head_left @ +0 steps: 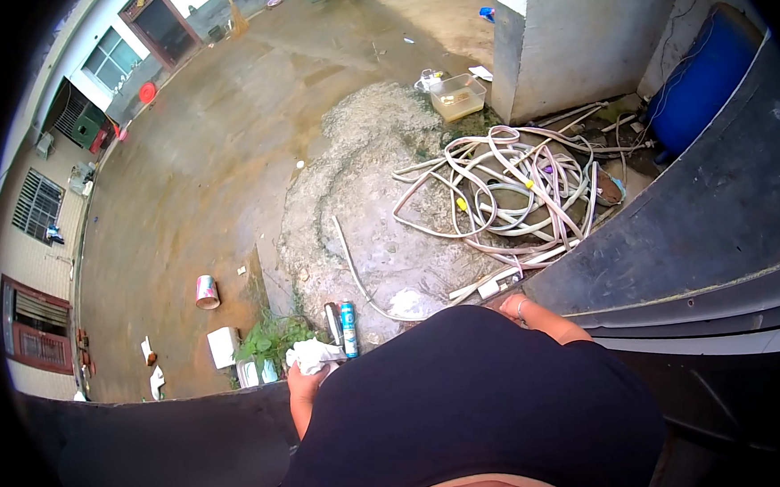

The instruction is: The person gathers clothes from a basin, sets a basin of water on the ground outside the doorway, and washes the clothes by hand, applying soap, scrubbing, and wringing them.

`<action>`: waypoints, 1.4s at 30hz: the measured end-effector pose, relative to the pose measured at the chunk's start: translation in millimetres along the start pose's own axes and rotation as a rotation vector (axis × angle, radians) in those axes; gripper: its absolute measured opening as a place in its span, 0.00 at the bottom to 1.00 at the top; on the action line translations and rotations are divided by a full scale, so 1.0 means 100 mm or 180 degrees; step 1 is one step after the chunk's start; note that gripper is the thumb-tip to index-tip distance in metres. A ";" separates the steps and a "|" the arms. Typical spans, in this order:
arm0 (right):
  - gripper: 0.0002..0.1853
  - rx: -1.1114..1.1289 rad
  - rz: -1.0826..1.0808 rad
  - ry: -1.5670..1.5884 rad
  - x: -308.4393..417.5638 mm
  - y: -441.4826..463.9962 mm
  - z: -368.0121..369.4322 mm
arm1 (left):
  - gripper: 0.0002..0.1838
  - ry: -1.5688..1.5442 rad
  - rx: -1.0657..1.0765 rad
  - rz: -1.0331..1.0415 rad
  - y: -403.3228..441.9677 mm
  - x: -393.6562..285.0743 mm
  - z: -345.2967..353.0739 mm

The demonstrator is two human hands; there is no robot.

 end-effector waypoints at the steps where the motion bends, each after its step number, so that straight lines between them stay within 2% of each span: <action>1: 0.17 -0.0007 -0.0077 -0.0080 -0.02 0.03 0.04 | 0.26 0.0035 -0.0019 0.0020 0.01 0.02 0.00; 6: 0.14 -0.0296 -0.0036 0.0047 -0.12 0.13 0.18 | 0.25 0.0072 -0.0037 0.0033 -0.02 -0.02 0.01; 7: 0.16 -0.0368 -0.0004 0.0083 -0.17 0.20 0.25 | 0.25 0.0026 -0.0035 0.0047 -0.01 0.00 0.01; 10: 0.15 -0.0061 0.0072 0.0281 -0.14 0.15 0.17 | 0.26 -0.0214 0.0011 0.0085 0.03 0.08 0.04; 14: 0.16 -0.0161 -0.0072 0.0045 -0.15 0.13 0.18 | 0.25 -0.0422 0.0074 0.0101 0.08 0.14 0.08; 16: 0.17 -0.0222 0.0272 0.0766 -0.18 0.10 0.18 | 0.25 -0.0163 0.0052 0.0123 0.09 0.09 0.07; 22: 0.19 -0.0304 0.0490 0.1014 -0.33 0.39 0.45 | 0.25 -0.0320 0.0076 0.0174 0.06 -0.02 0.09; 26: 0.20 -0.0259 0.0204 0.0677 -0.24 0.22 0.29 | 0.25 -0.0310 0.0100 0.0186 0.13 0.08 0.11; 29: 0.18 -0.0396 0.0524 0.0974 -0.22 0.17 0.24 | 0.24 -0.0350 0.0165 0.0203 0.14 0.08 0.12; 31: 0.15 -0.0186 0.0008 -0.0166 -0.04 -0.12 -0.03 | 0.25 -0.0280 0.0198 0.0206 0.19 0.15 0.12; 35: 0.14 -0.0127 -0.0030 -0.0266 -0.13 0.07 0.10 | 0.25 -0.0182 0.0180 0.0267 0.21 0.13 0.12; 37: 0.14 -0.0166 0.0246 0.0355 -0.08 -0.08 -0.04 | 0.25 -0.0116 0.0125 0.0225 0.16 0.00 0.12; 40: 0.16 -0.0278 -0.0018 -0.0126 -0.14 0.06 0.08 | 0.25 -0.0029 0.0124 0.0220 0.14 -0.07 0.10; 42: 0.17 -0.0167 0.0098 0.0061 -0.12 0.05 0.06 | 0.25 -0.0032 0.0127 0.0226 0.12 -0.11 0.10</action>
Point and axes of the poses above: each hand's wrist, its own y-axis towards the middle knuckle, its own z-axis out of the palm, x = y × z, the point moved 2 cm from there along y, towards the middle knuckle, and after that the axes turned 3 degrees about y, right-handed, at the moved point
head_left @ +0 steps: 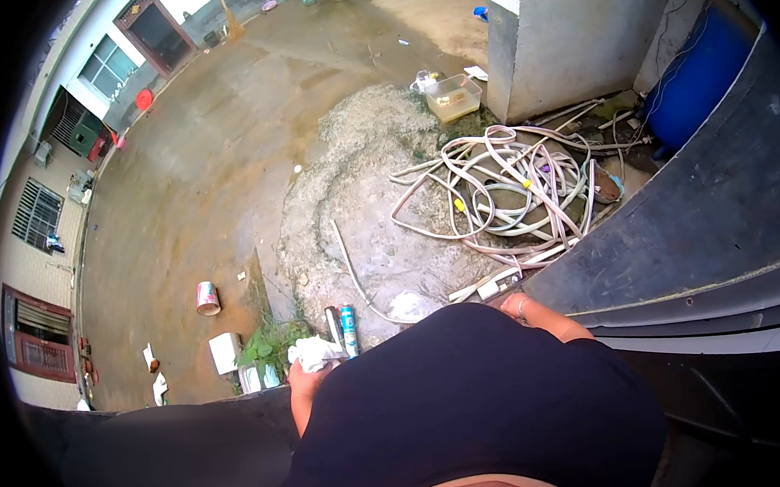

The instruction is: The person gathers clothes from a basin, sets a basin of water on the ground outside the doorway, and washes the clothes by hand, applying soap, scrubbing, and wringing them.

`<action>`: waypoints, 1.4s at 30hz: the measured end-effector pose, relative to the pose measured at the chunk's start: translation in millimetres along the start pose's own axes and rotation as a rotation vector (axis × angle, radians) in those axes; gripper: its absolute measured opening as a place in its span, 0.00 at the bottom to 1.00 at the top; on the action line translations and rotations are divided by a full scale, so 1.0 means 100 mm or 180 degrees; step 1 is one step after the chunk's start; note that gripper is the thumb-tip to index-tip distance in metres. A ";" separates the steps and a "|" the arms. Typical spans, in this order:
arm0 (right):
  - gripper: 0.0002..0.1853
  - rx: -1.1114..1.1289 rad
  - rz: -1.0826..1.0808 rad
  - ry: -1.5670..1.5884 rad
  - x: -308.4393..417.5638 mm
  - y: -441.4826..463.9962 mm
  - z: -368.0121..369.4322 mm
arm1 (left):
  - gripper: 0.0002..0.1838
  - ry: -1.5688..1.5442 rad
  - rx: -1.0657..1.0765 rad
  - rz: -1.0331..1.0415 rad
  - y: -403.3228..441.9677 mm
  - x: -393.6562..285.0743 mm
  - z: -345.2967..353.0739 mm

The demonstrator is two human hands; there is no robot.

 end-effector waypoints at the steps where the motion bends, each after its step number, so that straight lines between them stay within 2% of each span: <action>1: 0.18 0.0109 0.0122 0.0182 0.00 -0.01 -0.01 | 0.25 -0.0002 0.0002 0.0010 0.00 -0.01 0.00; 2: 0.18 0.0112 0.0120 0.0184 0.01 -0.02 0.00 | 0.25 0.0000 0.0003 0.0007 0.02 0.03 0.00; 4: 0.11 -0.0197 0.0065 0.0182 0.03 -0.03 -0.02 | 0.25 0.0051 -0.0037 -0.0024 0.08 0.16 0.01; 8: 0.11 0.0077 0.0233 0.0445 -0.06 0.17 0.10 | 0.25 -0.0037 -0.0026 0.0025 0.09 0.19 0.01; 10: 0.16 0.0174 -0.0378 -0.0415 0.09 -0.08 -0.15 | 0.25 -0.0204 -0.0001 0.0046 0.13 0.29 0.03; 11: 0.16 0.0177 -0.0380 -0.0419 0.12 -0.12 -0.19 | 0.25 -0.0206 -0.0003 0.0042 0.12 0.29 0.02; 13: 0.16 0.0182 -0.0162 0.0064 0.14 -0.16 -0.23 | 0.26 0.0017 -0.0034 0.0073 0.11 0.27 0.00; 17: 0.14 0.0128 -0.0232 -0.0188 0.13 -0.08 -0.18 | 0.26 0.0130 -0.0049 0.0044 0.05 0.13 -0.02; 19: 0.13 0.0348 0.0163 0.0432 0.00 0.17 0.03 | 0.26 0.0137 -0.0123 0.0001 0.02 0.11 -0.03; 22: 0.15 0.0203 0.0183 0.0537 0.03 0.09 -0.03 | 0.25 0.0268 -0.0125 -0.0039 0.00 0.10 -0.05; 25: 0.17 0.0167 -0.0145 0.0071 0.00 0.16 0.06 | 0.25 -0.0030 -0.0084 -0.0038 0.06 0.31 -0.02; 32: 0.18 0.0005 0.0033 0.0268 0.00 0.16 0.08 | 0.25 -0.0198 -0.0100 -0.0096 0.04 0.31 -0.01; 35: 0.19 0.0180 0.0034 0.0159 0.00 0.14 0.06 | 0.24 -0.0271 -0.0064 -0.0188 0.03 0.33 0.00; 38: 0.18 0.0200 -0.0164 -0.0024 0.03 0.08 0.02 | 0.24 -0.0320 -0.0026 -0.0148 0.03 0.31 0.00; 40: 0.15 0.0092 0.0316 0.0736 0.05 0.00 -0.03 | 0.24 -0.0256 -0.0004 -0.0125 0.00 0.23 0.00; 41: 0.15 0.0089 0.0318 0.0736 0.04 0.01 -0.01 | 0.24 -0.0258 -0.0004 -0.0122 0.00 0.24 -0.01; 42: 0.14 0.0083 0.0068 0.0314 0.04 0.02 0.01 | 0.24 -0.0305 0.0012 -0.0122 0.01 0.24 0.00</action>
Point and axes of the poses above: each hand's wrist, its own y-axis towards the middle knuckle, its own z-axis out of the palm, x = y × z, the point moved 2 cm from there along y, towards the middle knuckle, and after that the axes turned 3 degrees about y, right-handed, at the moved point
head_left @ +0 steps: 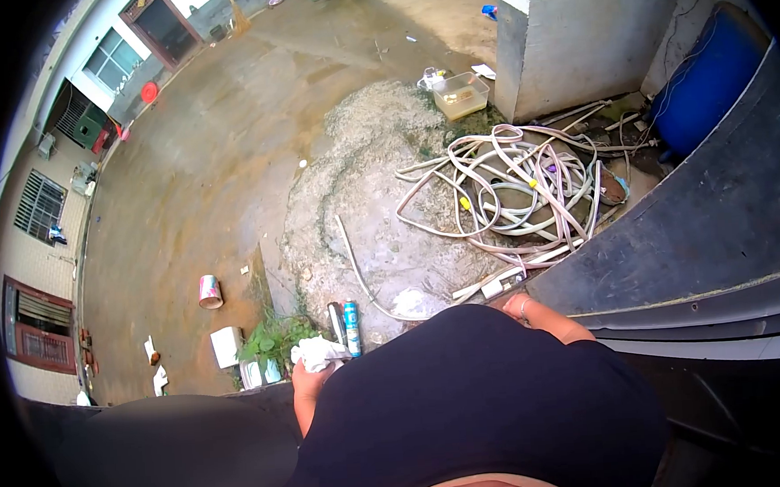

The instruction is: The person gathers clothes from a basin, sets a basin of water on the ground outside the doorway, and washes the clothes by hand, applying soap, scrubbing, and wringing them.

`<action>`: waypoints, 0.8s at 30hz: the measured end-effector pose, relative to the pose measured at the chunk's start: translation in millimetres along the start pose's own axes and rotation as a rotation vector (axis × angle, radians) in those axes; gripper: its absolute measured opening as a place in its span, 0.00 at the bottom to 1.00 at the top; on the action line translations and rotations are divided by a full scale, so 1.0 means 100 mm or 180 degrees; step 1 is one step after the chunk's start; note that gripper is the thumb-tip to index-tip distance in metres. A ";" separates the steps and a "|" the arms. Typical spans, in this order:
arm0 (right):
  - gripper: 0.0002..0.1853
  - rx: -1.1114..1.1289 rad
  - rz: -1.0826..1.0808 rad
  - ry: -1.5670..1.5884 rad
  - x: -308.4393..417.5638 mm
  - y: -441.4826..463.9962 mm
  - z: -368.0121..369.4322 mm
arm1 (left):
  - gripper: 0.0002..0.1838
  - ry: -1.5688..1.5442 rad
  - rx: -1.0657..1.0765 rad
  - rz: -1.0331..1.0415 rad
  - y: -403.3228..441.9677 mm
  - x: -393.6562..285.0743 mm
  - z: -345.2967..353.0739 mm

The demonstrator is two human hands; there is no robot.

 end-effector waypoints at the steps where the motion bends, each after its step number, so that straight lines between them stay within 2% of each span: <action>1: 0.14 0.0002 -0.0244 -0.0425 0.00 0.01 0.02 | 0.24 -0.0046 0.0017 -0.0002 0.00 0.01 0.00; 8: 0.14 -0.0112 -0.0511 -0.0777 -0.05 0.05 0.10 | 0.24 0.0036 -0.0016 -0.0056 0.01 -0.01 0.02; 10: 0.17 -0.0321 0.0039 0.0479 -0.15 0.20 0.24 | 0.24 -0.0072 0.0042 -0.0045 0.06 0.09 0.02; 16: 0.20 -0.0359 -0.0165 0.0246 -0.19 0.25 0.27 | 0.25 0.0035 -0.0028 -0.0044 0.10 0.18 0.02; 19: 0.21 -0.0197 -0.0001 0.0487 -0.19 0.25 0.25 | 0.26 0.0113 -0.0068 -0.0095 0.02 0.01 0.03; 24: 0.21 -0.0154 -0.0123 0.0223 -0.20 0.29 0.28 | 0.26 0.0250 -0.0116 -0.0077 -0.04 -0.11 0.02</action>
Point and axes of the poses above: each hand's wrist, its own y-axis towards the middle knuckle, its own z-axis out of the palm, x = y × z, the point moved 2 cm from there along y, towards the middle knuckle, and after that the axes turned 3 degrees about y, right-handed, at the moved point
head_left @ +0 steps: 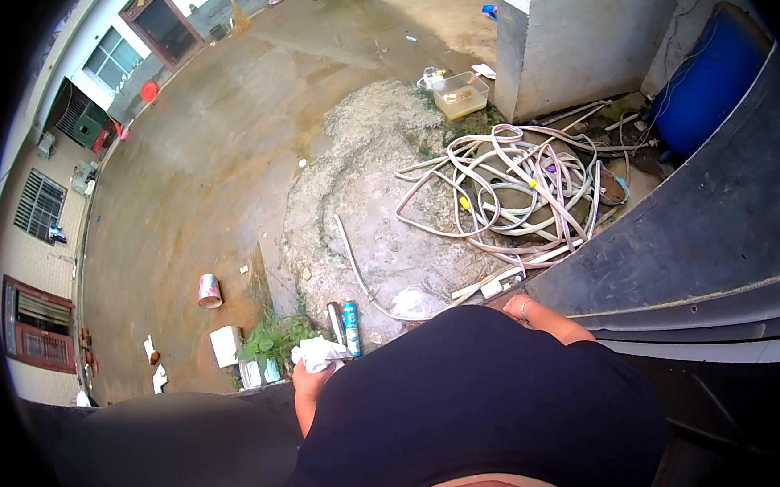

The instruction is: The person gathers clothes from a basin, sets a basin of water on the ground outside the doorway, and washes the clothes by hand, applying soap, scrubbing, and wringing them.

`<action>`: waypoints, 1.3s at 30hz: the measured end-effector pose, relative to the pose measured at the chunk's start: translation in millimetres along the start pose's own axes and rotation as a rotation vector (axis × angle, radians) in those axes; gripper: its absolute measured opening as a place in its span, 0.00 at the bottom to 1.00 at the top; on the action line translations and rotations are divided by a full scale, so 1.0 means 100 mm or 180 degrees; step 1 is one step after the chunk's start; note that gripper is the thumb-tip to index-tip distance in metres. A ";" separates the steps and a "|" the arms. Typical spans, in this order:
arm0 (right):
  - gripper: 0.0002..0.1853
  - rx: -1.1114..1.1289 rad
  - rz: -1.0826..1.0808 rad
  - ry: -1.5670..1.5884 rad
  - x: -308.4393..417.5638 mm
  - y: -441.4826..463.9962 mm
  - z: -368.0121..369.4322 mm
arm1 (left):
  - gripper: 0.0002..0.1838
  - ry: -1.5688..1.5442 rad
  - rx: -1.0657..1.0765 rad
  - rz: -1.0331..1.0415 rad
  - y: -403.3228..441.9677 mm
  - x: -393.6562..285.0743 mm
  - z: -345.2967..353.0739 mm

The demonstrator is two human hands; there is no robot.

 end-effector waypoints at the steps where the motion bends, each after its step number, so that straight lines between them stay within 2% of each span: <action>1: 0.21 -0.0001 0.0047 0.0079 0.00 0.00 0.01 | 0.26 0.0053 0.0003 0.0018 0.00 0.00 -0.01; 8: 0.21 -0.0013 0.0130 0.0168 0.02 -0.03 -0.03 | 0.25 -0.0067 0.0007 0.0026 0.01 0.07 0.01; 13: 0.21 0.0131 -0.0224 -0.0399 0.06 -0.08 -0.07 | 0.25 -0.0020 0.0002 0.0019 -0.03 0.01 0.00; 17: 0.20 0.0180 -0.0147 -0.0476 0.12 -0.15 -0.13 | 0.25 -0.0168 0.0023 0.0031 0.04 0.18 0.02; 22: 0.20 0.0000 0.0008 -0.0249 0.09 -0.12 -0.07 | 0.25 -0.0063 -0.0083 0.0034 -0.04 0.02 0.02; 25: 0.21 -0.0126 -0.0078 -0.0304 0.07 -0.11 -0.04 | 0.25 0.0042 -0.0036 0.0043 0.02 0.15 0.01; 29: 0.20 0.0010 0.0014 -0.0185 0.04 -0.04 0.00 | 0.26 0.0060 -0.0010 -0.0035 -0.11 -0.15 0.00; 31: 0.20 -0.0314 -0.0058 -0.0059 0.03 -0.02 0.03 | 0.26 0.0098 -0.0043 0.0006 -0.09 -0.07 0.00; 35: 0.20 -0.0703 -0.0291 0.0218 -0.43 0.62 0.63 | 0.27 0.0227 -0.0130 -0.0021 -0.06 -0.03 -0.01; 37: 0.15 -0.0893 -0.0474 0.0455 -0.75 1.06 1.02 | 0.28 0.0300 -0.0166 0.0102 0.01 0.10 0.00; 38: 0.11 -0.0297 -0.0842 0.0163 -0.15 0.44 0.30 | 0.28 0.0527 -0.0193 0.0103 0.01 0.07 0.00; 39: 0.11 0.0896 -0.0231 -0.0557 0.42 -0.59 -0.56 | 0.28 0.0460 -0.0264 0.0084 0.03 0.11 0.01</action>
Point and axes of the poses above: each hand's wrist, its own y-axis towards the middle knuckle, its own z-axis out of the palm, x = y × z, the point moved 2 cm from there along y, towards the middle knuckle, and after that the axes turned 3 degrees about y, right-handed, at the moved point
